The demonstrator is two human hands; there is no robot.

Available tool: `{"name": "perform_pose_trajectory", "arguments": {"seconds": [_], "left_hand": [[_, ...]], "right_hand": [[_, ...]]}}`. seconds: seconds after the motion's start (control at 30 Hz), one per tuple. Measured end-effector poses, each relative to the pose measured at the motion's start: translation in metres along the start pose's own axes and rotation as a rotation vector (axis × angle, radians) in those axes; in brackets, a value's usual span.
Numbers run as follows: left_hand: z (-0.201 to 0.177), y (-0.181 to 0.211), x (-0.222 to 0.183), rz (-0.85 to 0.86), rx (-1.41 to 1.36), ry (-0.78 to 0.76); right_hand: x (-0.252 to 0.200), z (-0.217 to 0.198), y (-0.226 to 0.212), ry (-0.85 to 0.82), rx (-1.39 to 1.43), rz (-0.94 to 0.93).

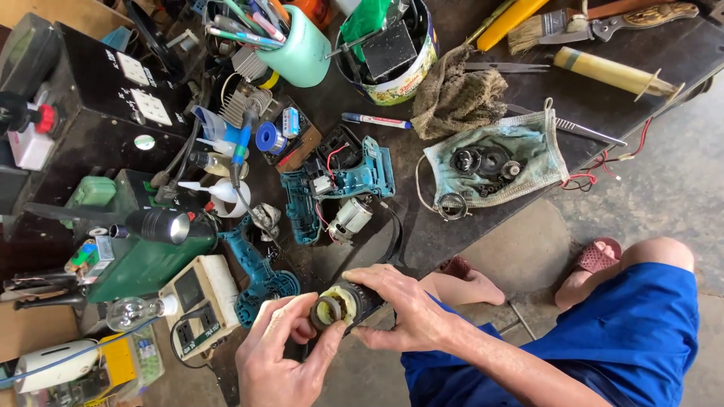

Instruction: Cleaning grease and debris from disassembled power drill components using a cloth and a small tool

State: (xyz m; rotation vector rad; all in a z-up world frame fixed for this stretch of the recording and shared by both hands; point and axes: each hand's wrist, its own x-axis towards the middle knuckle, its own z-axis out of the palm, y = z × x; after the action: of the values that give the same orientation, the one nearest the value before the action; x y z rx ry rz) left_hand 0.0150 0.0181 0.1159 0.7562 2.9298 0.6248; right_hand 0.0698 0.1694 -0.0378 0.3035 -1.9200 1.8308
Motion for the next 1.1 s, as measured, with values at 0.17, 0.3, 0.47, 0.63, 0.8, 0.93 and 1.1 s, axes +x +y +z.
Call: {"name": "perform_pose_trajectory", "arguments": {"seconds": [0.17, 0.3, 0.47, 0.63, 0.8, 0.93, 1.1], "left_hand": [[0.004, 0.001, 0.001, 0.042, -0.013, 0.040], [0.000, -0.005, 0.005, 0.051, -0.120, -0.026], [-0.004, -0.005, 0.007, -0.026, -0.186, -0.029], [-0.001, -0.020, 0.008, 0.002, -0.255, -0.034], [0.000, -0.026, 0.010, 0.040, -0.261, -0.037], [0.002, -0.026, 0.008, 0.060, -0.275, -0.006], [0.003, -0.026, 0.006, 0.117, -0.258, 0.013]], "right_hand": [[0.002, 0.005, 0.002, 0.013, -0.015, -0.001], [0.003, 0.009, 0.000, 0.026, 0.011, 0.051], [0.005, 0.017, -0.003, 0.010, 0.002, 0.120], [0.005, 0.019, -0.006, -0.063, -0.051, 0.271], [0.000, 0.029, 0.007, 0.063, -0.072, 0.107], [0.000, 0.029, 0.008, 0.059, -0.077, 0.086], [0.000, 0.029, 0.004, 0.064, -0.072, 0.103]]}}
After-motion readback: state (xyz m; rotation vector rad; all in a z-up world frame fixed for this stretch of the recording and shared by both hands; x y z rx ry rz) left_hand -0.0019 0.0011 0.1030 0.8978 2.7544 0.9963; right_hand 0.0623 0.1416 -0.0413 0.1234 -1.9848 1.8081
